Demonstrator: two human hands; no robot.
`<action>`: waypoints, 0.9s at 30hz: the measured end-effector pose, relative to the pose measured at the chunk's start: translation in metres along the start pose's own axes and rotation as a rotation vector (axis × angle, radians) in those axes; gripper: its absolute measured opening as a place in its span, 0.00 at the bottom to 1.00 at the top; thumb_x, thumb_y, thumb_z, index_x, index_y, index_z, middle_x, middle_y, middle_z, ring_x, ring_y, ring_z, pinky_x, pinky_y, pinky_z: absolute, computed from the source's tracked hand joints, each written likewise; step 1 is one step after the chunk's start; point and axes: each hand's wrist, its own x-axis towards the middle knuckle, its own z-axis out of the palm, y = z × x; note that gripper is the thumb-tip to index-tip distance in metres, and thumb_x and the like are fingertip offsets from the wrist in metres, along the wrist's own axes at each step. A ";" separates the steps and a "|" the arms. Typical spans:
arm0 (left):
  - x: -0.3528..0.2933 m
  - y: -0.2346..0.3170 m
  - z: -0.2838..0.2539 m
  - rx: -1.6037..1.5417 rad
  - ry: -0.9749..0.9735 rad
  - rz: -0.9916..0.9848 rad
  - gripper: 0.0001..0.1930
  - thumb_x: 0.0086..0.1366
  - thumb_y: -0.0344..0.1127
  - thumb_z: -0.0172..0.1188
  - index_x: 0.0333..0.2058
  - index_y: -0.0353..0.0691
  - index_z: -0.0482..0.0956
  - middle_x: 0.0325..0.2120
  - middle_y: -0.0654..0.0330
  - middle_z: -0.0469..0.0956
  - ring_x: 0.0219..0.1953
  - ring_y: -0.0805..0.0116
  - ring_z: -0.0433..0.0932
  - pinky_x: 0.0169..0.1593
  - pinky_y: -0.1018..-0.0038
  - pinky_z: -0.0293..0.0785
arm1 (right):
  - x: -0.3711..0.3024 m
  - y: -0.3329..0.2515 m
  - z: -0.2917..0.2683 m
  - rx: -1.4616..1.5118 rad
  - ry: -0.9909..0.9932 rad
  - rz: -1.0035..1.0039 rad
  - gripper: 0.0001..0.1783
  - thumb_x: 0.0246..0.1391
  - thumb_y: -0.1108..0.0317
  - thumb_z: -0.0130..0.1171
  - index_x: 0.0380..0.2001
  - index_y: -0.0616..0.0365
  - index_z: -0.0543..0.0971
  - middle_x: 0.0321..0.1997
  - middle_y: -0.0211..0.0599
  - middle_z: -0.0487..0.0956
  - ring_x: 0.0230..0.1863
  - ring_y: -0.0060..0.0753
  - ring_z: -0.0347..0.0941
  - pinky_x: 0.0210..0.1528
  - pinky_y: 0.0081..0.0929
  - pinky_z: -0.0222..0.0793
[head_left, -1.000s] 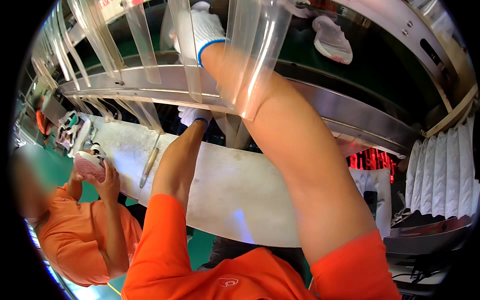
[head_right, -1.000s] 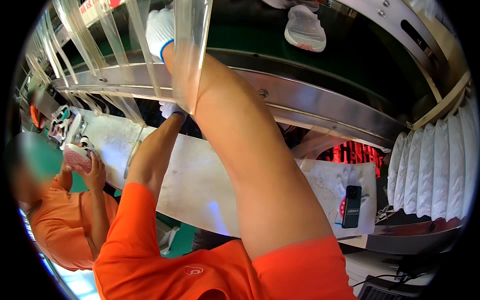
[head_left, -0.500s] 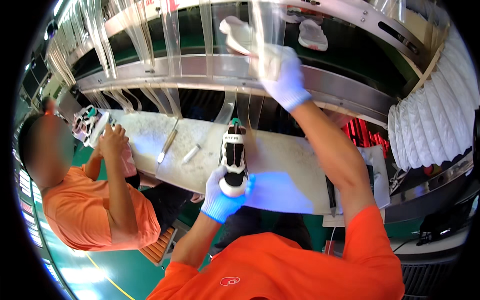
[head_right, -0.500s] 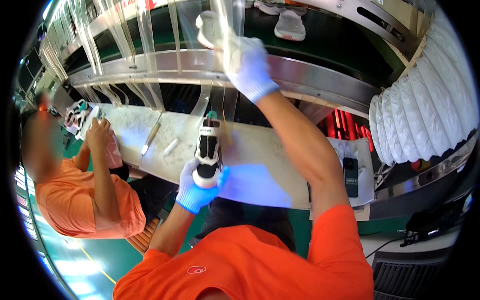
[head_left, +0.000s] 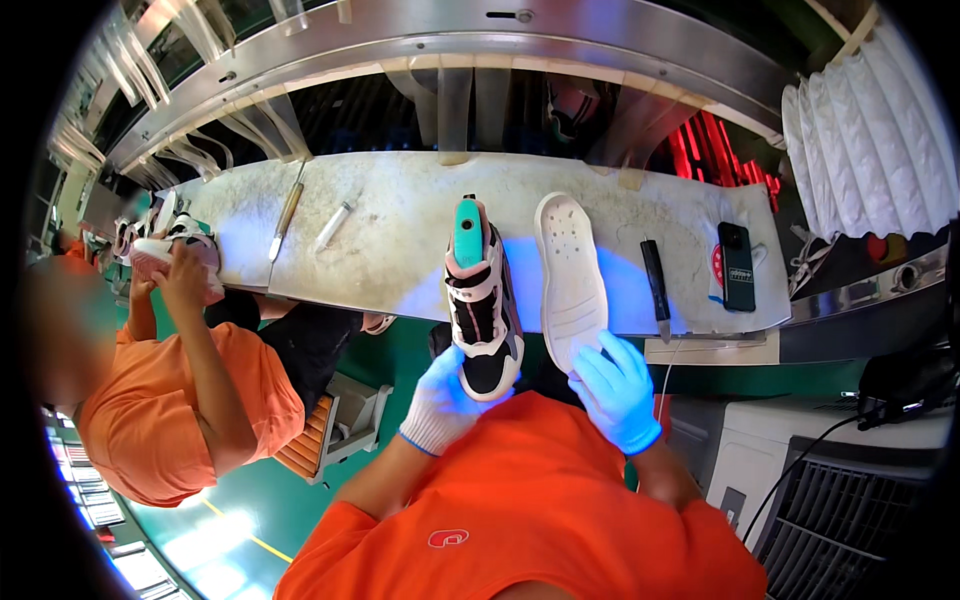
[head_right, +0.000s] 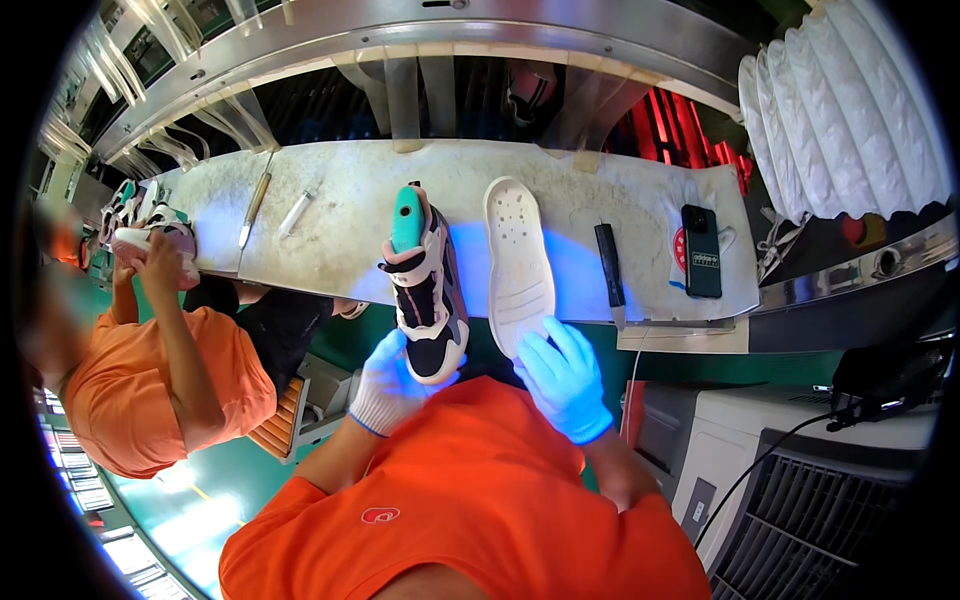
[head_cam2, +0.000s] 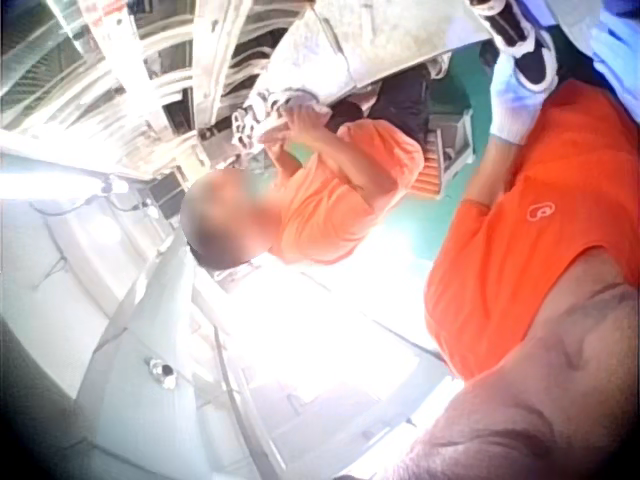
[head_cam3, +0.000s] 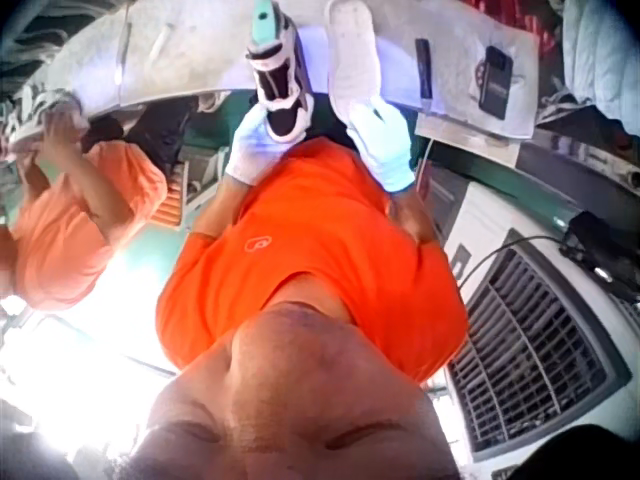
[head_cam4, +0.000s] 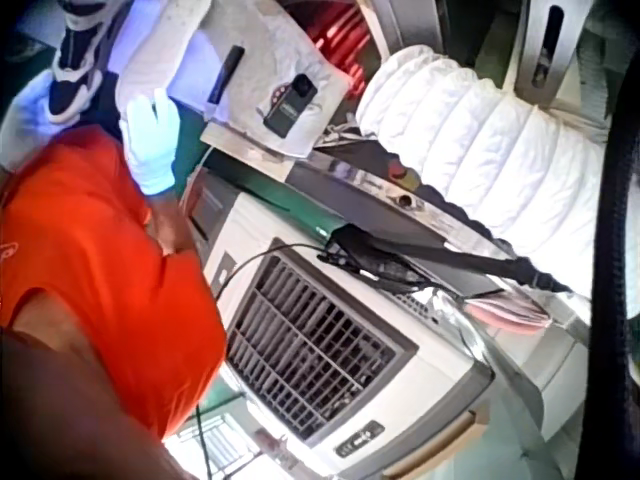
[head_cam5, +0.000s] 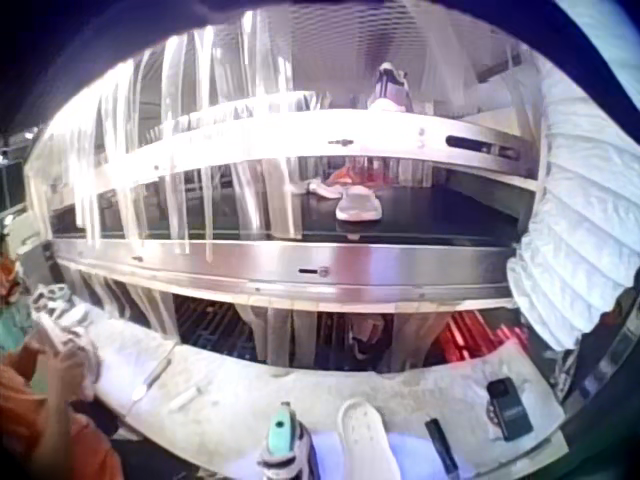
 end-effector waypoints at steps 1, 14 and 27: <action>-0.006 -0.003 -0.009 0.156 0.047 0.088 0.39 0.76 0.52 0.66 0.76 0.34 0.67 0.68 0.48 0.79 0.68 0.46 0.81 0.71 0.50 0.78 | -0.011 -0.003 -0.001 0.026 0.015 0.043 0.29 0.52 0.66 0.82 0.59 0.57 0.87 0.65 0.45 0.84 0.70 0.59 0.78 0.70 0.56 0.75; 0.028 0.050 0.058 2.008 -0.305 1.548 0.21 0.56 0.29 0.76 0.50 0.39 0.89 0.50 0.47 0.90 0.54 0.42 0.90 0.62 0.49 0.83 | -0.004 0.024 0.037 0.039 0.362 0.188 0.23 0.49 0.74 0.75 0.52 0.53 0.88 0.63 0.48 0.85 0.64 0.58 0.82 0.65 0.48 0.79; 0.035 0.039 0.145 1.018 -0.193 1.274 0.29 0.60 0.23 0.83 0.56 0.37 0.76 0.61 0.41 0.84 0.61 0.53 0.87 0.65 0.60 0.83 | 0.085 -0.039 -0.089 1.195 0.233 0.547 0.22 0.59 0.75 0.77 0.57 0.66 0.88 0.50 0.37 0.90 0.50 0.29 0.85 0.56 0.31 0.81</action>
